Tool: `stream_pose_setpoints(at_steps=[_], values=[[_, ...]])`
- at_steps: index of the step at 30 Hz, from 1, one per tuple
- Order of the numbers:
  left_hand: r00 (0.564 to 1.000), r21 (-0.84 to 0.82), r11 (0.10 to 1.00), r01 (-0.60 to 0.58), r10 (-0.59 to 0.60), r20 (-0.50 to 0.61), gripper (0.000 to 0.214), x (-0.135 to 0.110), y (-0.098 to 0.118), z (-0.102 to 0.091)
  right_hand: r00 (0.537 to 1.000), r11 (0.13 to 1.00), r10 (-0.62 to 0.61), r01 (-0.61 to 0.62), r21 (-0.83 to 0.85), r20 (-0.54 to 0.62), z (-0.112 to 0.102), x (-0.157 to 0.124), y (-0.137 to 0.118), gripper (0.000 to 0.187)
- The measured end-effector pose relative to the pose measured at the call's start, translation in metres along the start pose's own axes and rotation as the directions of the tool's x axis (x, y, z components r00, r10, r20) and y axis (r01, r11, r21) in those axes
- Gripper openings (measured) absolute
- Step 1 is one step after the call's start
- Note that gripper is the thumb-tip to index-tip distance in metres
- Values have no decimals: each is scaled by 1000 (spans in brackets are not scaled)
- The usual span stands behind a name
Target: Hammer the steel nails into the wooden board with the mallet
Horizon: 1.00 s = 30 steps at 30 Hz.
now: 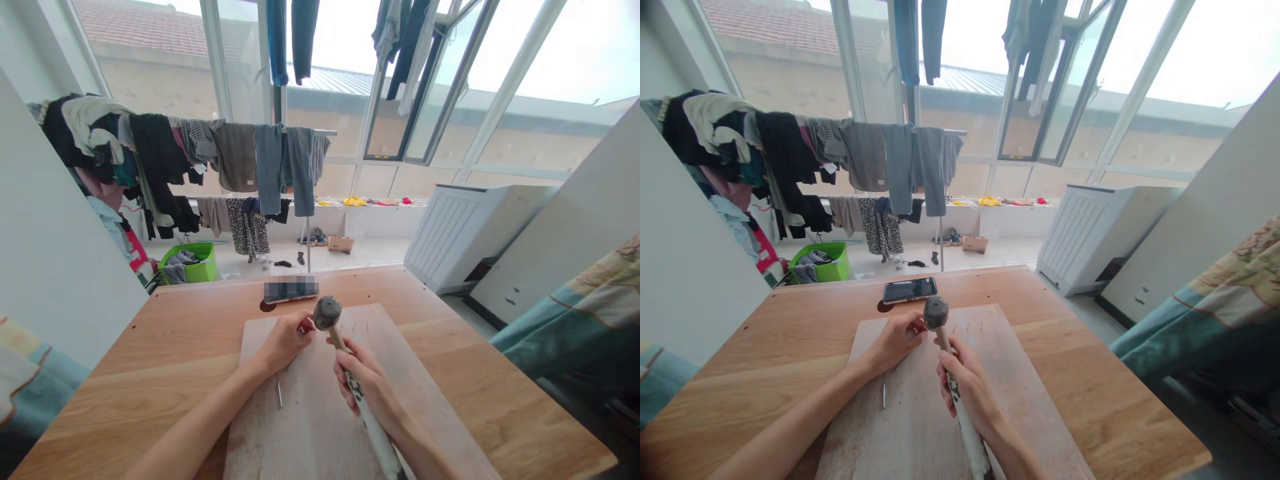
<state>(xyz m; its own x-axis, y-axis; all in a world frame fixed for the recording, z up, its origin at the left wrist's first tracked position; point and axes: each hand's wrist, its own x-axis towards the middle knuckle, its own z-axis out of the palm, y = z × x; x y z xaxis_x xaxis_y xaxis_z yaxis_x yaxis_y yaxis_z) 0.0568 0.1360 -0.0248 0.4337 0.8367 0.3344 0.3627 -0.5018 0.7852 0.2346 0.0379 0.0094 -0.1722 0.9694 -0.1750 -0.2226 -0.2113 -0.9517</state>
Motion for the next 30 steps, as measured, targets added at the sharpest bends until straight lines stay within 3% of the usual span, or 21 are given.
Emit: stream_pose_setpoints(at_steps=[21,30], values=[[1000,-8,1000,24,-24,-8,22,0,2,-1,999,998,-48,47,43,16,-1,-2,8,51],[1000,-16,1000,1,-1,0,30,1,0,-2,1000,998,6,-5,-55,16,-1,0,10,50]])
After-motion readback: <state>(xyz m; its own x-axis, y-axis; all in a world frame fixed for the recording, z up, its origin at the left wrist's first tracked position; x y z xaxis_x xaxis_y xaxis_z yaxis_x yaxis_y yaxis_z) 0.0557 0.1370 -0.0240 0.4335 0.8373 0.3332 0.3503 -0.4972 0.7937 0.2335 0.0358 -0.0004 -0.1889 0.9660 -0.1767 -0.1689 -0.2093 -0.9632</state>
